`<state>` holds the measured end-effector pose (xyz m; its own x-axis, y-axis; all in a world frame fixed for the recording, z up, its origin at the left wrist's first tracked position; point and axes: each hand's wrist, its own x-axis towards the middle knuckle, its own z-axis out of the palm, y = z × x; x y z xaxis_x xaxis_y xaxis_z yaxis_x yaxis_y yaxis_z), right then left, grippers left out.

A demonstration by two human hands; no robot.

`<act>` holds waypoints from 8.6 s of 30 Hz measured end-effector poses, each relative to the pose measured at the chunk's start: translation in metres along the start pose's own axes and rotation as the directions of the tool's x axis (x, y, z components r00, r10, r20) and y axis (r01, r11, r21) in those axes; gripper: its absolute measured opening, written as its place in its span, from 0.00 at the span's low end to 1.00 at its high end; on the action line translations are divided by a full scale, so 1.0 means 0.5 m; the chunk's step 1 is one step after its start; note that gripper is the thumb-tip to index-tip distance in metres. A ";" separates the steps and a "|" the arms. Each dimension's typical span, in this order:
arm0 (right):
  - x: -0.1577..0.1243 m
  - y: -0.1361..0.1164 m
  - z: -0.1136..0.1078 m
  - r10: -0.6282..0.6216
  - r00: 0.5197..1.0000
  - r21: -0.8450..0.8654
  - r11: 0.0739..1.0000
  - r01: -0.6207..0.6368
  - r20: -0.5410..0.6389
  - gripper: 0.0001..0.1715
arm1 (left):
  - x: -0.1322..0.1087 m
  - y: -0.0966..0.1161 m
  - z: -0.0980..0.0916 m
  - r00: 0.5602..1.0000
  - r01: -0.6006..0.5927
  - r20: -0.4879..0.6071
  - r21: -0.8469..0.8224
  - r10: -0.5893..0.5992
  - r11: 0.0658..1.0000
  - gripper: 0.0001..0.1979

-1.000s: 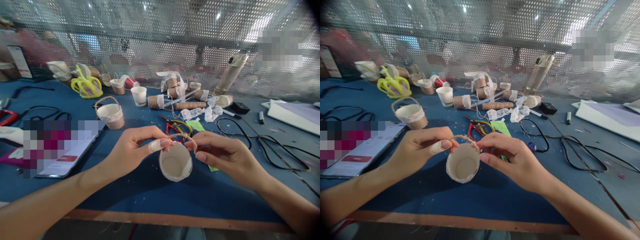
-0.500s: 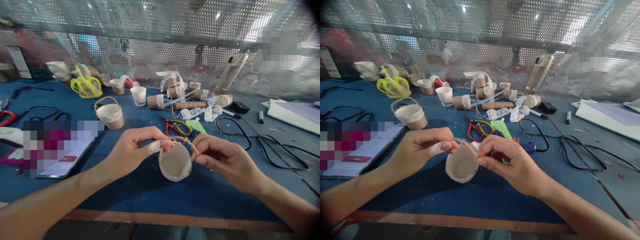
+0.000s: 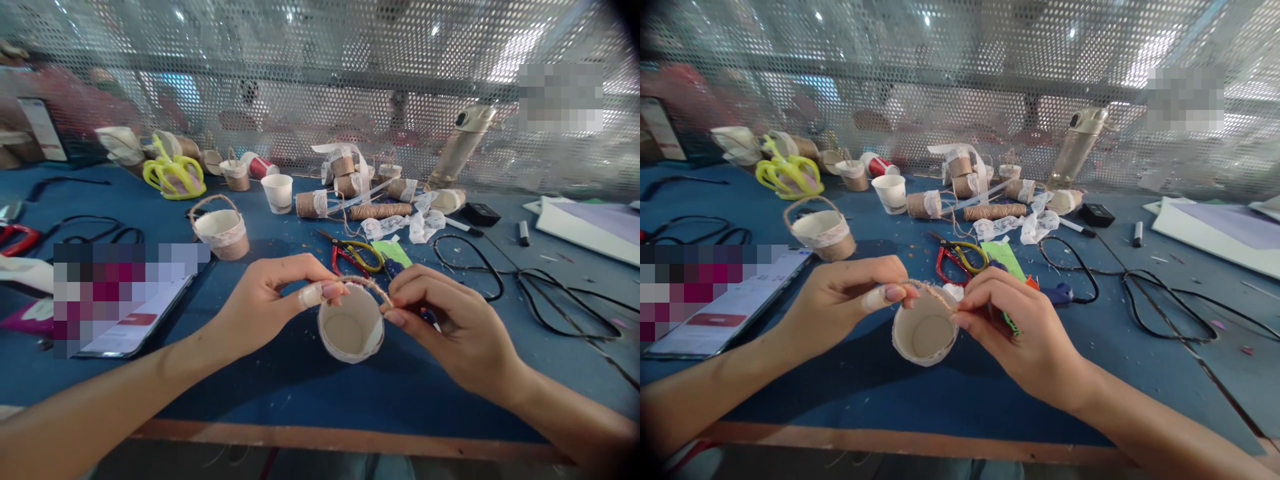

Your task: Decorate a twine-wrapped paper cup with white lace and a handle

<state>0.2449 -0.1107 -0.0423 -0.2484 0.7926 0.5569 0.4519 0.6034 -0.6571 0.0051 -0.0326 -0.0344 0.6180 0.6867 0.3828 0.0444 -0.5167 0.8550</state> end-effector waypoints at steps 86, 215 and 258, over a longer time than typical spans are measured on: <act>-0.004 0.009 -0.013 0.410 0.809 0.641 0.496 -0.586 0.422 0.16 | -0.006 0.007 -0.007 0.999 -0.007 -0.049 0.022 0.009 1.000 0.08; -0.004 0.010 -0.006 0.092 0.983 -0.067 0.994 -0.082 0.158 0.04 | 0.009 -0.008 -0.014 0.954 -0.296 0.024 0.250 0.300 0.922 0.07; -0.010 0.024 -0.013 -0.003 0.948 -0.049 0.999 0.019 0.319 0.07 | 0.001 -0.003 -0.004 0.998 0.021 0.055 -0.046 -0.019 0.999 0.07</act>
<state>0.2570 -0.1080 -0.0494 -0.5102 0.7777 0.3673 0.4884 0.6135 -0.6206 0.0037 -0.0303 -0.0347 0.6592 0.6672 0.3469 0.0211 -0.4775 0.8784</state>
